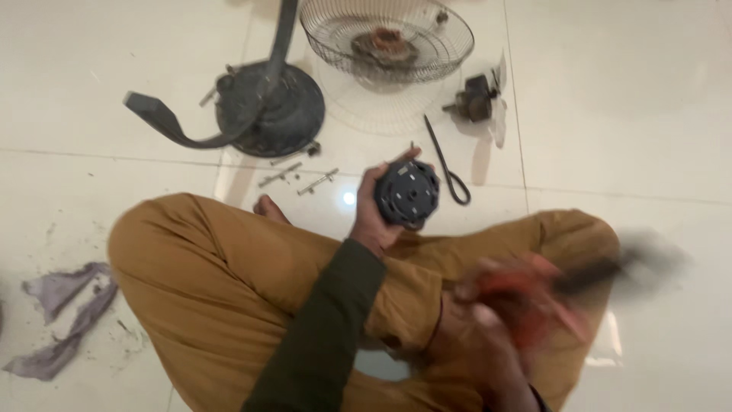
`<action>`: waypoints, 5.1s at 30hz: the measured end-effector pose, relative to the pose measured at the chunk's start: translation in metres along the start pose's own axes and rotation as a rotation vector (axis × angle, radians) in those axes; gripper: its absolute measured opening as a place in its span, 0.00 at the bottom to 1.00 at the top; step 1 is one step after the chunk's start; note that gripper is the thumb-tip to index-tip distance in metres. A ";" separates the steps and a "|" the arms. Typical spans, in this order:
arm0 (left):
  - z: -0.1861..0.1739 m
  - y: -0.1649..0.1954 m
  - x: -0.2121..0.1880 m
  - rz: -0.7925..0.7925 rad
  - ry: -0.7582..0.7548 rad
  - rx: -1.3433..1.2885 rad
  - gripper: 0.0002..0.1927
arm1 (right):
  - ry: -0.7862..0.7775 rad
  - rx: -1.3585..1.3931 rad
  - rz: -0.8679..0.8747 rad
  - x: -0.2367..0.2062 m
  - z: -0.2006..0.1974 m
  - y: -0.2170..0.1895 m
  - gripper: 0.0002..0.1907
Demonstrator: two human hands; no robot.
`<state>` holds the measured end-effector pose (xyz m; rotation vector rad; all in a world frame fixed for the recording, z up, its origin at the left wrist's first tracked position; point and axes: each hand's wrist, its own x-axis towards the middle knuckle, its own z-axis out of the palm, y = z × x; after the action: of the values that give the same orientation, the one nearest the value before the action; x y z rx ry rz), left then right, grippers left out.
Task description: The person sits cross-legged on a tiled floor repairing a pedestal fan. They hold the fan's rear motor housing, unscrew and remove screws by hand and with a screwdriver, pry at the housing with a metal rod, and use red-handled pliers to work on the housing components, with the fan base, guard, and loose screws laid out on the floor nearby.
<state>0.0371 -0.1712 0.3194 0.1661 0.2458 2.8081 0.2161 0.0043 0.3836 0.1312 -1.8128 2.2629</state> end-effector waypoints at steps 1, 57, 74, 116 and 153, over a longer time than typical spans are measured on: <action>-0.001 0.000 0.000 0.004 -0.019 0.009 0.31 | 0.003 0.111 -0.194 0.001 0.004 0.001 0.21; 0.019 -0.006 -0.003 -0.042 0.085 0.141 0.30 | -0.142 0.274 0.052 0.032 0.028 -0.047 0.09; -0.006 -0.007 0.000 0.055 0.115 0.249 0.22 | -0.234 -0.372 0.078 0.034 0.028 0.007 0.15; 0.004 -0.008 -0.002 0.019 0.105 0.142 0.19 | -0.159 -0.051 0.166 0.022 0.016 0.004 0.16; -0.002 -0.012 0.000 0.038 0.244 0.148 0.19 | -0.196 0.001 -0.207 0.017 0.016 -0.013 0.26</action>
<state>0.0407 -0.1602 0.3152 -0.1413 0.5117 2.8457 0.2014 -0.0063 0.4029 0.5322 -1.7954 2.1694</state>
